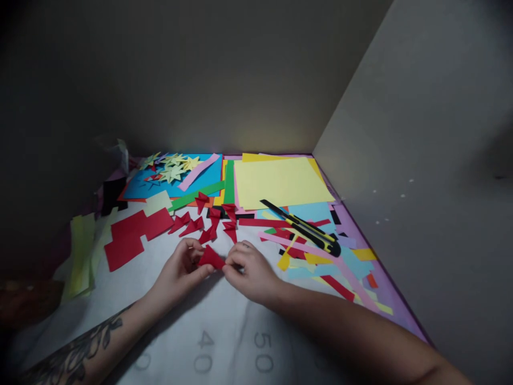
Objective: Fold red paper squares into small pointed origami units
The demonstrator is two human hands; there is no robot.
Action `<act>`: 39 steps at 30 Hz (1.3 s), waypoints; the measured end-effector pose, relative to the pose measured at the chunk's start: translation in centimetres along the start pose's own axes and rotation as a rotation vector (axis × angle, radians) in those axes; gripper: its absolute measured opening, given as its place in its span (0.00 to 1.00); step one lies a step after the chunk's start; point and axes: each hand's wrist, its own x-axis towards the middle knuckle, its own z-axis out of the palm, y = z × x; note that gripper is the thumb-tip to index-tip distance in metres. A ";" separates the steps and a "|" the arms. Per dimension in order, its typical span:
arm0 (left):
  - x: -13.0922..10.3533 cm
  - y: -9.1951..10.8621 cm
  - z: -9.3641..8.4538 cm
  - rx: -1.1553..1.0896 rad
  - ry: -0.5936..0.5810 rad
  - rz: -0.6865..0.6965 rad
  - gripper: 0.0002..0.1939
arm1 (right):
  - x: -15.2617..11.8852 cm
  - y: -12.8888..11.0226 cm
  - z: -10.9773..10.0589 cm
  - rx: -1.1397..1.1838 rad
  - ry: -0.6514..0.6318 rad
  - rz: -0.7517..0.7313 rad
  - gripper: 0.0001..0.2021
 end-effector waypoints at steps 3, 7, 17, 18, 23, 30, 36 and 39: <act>0.2 -0.1 0.3 -0.101 -0.057 -0.089 0.26 | 0.0 0.1 0.1 -0.003 -0.030 -0.027 0.09; 0.3 0.2 0.3 -0.043 -0.044 -0.097 0.25 | -0.1 -0.1 0.6 0.007 -0.022 0.002 0.07; -0.4 0.3 -1.5 0.451 0.083 0.332 0.03 | 0.1 -0.4 -0.6 -0.032 0.081 -0.006 0.07; -0.4 0.1 -1.7 0.509 0.102 0.435 0.04 | 0.0 -0.4 -0.7 -0.021 0.087 -0.002 0.07; -0.6 0.1 -2.0 0.677 0.060 0.877 0.06 | -0.4 -0.7 -0.7 0.080 0.038 -0.044 0.05; -1.0 0.6 -1.9 0.800 -0.007 1.036 0.07 | -0.5 -1.1 -0.6 0.066 -0.045 -0.176 0.09; -1.1 0.3 -1.5 0.633 -0.008 0.761 0.10 | -0.8 -1.0 -0.7 0.055 -0.031 -0.189 0.05; -1.2 0.0 -1.1 0.530 0.077 0.438 0.09 | -0.8 -0.9 -0.8 0.042 0.004 -0.161 0.05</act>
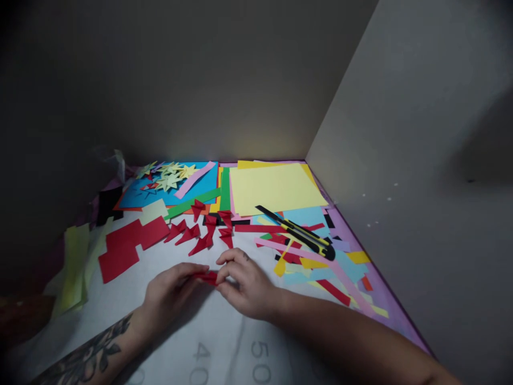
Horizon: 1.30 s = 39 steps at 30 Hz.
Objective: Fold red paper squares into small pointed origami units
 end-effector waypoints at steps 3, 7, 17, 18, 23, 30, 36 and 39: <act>0.1 0.2 0.4 -0.104 0.038 -0.237 0.04 | 0.1 0.2 0.0 0.040 0.012 0.081 0.04; 0.6 0.6 0.7 -0.225 0.037 -0.386 0.04 | 0.4 0.5 0.3 0.189 -0.004 0.250 0.04; 0.8 0.7 1.5 -0.431 -0.049 -0.510 0.11 | 0.1 1.2 0.9 0.239 0.061 0.513 0.05; 0.8 0.9 1.6 -0.473 -0.063 -0.510 0.13 | 0.1 1.1 0.9 0.234 0.067 0.508 0.06; 1.1 1.3 1.9 -0.604 -0.066 -0.519 0.21 | 0.1 0.8 1.3 0.248 0.040 0.493 0.08; 1.6 1.7 1.4 -0.684 -0.054 -0.615 0.18 | 0.0 1.0 1.1 0.249 0.036 0.477 0.07; 2.1 2.0 1.2 -0.750 0.006 -0.698 0.19 | 0.0 1.1 -0.1 -0.032 0.077 0.176 0.04; 2.0 1.8 1.4 -0.842 -0.018 -0.693 0.20 | 0.2 1.0 -0.3 -0.199 0.011 -0.090 0.07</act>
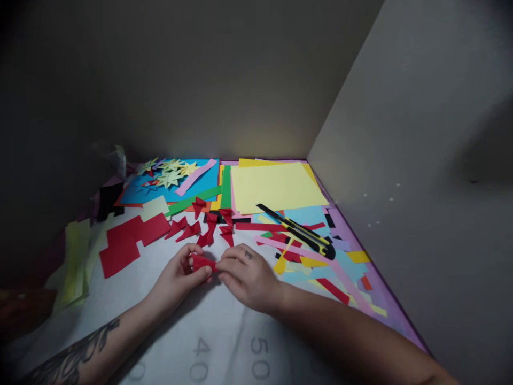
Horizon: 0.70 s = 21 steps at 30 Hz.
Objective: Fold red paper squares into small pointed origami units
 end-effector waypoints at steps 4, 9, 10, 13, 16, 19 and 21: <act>0.1 -0.3 -0.3 -0.060 -0.083 -0.012 0.22 | 0.3 0.0 0.3 -0.004 -0.017 -0.032 0.08; 0.2 -0.5 -0.6 -0.010 -0.091 -0.014 0.21 | 0.4 0.3 0.5 0.048 -0.024 0.030 0.06; 0.2 -0.6 -0.6 -0.018 -0.098 -0.011 0.20 | 0.3 0.4 0.5 0.044 -0.031 0.019 0.06; 0.3 -0.7 -0.7 -0.036 -0.122 -0.003 0.18 | 0.1 0.5 0.5 0.003 -0.035 -0.054 0.08; 0.3 -0.8 -0.6 -0.038 -0.155 -0.028 0.16 | -0.2 0.5 0.4 -0.041 -0.019 -0.101 0.11; 0.4 -0.7 -0.6 -0.069 -0.160 -0.071 0.18 | -0.2 0.4 0.3 -0.073 -0.027 -0.127 0.13; 0.4 -0.7 -0.6 -0.077 -0.144 -0.094 0.19 | -0.1 0.3 0.1 -0.108 -0.049 -0.148 0.13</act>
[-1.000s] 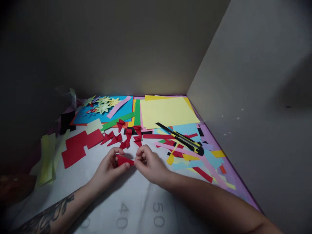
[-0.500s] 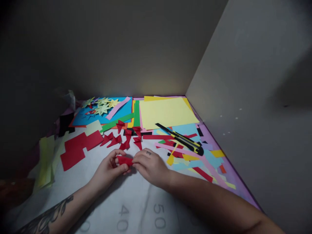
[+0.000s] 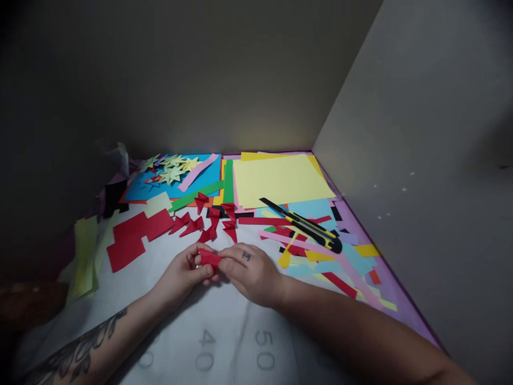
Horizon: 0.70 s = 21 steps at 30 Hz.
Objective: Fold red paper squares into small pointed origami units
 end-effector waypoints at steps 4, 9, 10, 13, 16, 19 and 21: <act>-0.1 0.1 0.2 0.012 0.014 0.000 0.20 | 0.1 -0.1 -0.1 -0.027 -0.002 0.006 0.10; -0.4 0.2 0.6 0.073 0.033 0.019 0.20 | 0.2 -0.1 0.3 0.097 0.033 0.109 0.06; -0.4 0.2 0.6 0.086 0.036 0.025 0.19 | 0.3 -0.1 0.4 0.127 0.040 0.128 0.06; -0.5 -0.1 0.5 0.138 0.030 0.055 0.17 | 0.4 -0.2 0.5 0.199 0.048 0.193 0.05; -0.5 -0.3 0.1 0.251 0.023 0.100 0.14 | 0.5 -0.4 0.4 0.249 0.035 0.286 0.05; -0.6 -0.5 -0.3 0.431 0.045 0.181 0.12 | 0.5 -0.5 0.5 0.268 0.025 0.361 0.05; -0.6 -0.4 -0.4 0.524 0.063 0.233 0.11 | 0.5 -0.6 0.6 0.278 0.028 0.390 0.04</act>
